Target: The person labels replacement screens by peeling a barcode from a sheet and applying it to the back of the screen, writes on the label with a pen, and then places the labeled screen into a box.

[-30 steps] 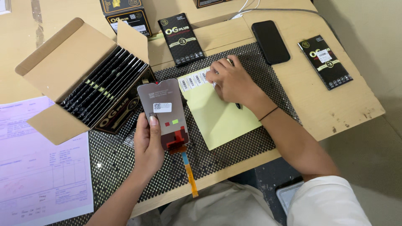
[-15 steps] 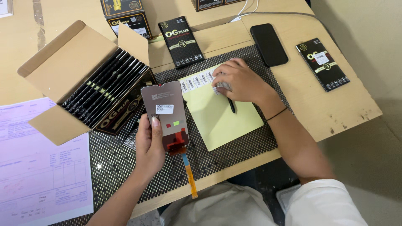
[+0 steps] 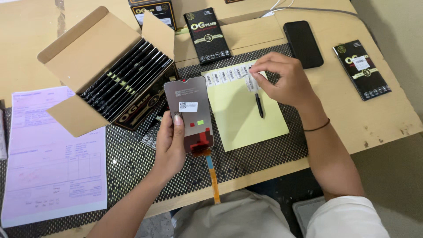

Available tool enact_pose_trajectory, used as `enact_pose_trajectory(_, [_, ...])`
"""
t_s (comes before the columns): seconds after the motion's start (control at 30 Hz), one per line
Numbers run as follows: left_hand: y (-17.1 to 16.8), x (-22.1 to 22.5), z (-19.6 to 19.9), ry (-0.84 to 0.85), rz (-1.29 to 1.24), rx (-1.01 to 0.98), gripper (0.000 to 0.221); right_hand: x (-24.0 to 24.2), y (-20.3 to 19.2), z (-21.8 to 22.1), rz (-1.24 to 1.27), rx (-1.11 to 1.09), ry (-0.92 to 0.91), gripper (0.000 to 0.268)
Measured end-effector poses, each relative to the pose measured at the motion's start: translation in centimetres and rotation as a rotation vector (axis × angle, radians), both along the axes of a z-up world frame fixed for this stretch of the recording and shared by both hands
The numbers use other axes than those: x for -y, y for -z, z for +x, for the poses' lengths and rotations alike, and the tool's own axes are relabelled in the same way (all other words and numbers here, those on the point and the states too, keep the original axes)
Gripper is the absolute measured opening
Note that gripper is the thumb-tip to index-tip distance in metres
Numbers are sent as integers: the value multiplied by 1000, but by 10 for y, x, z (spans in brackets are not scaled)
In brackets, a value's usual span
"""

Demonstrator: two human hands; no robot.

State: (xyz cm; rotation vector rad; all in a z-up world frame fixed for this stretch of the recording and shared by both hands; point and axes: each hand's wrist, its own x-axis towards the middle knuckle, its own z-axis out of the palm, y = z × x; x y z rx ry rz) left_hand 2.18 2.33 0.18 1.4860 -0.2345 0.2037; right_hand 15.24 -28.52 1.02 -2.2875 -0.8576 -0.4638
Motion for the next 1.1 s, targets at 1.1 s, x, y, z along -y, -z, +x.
enact_pose_trajectory(1.1, [36, 16, -12, 22, 121, 7, 34, -101, -8, -85, 497, -366, -88, 36])
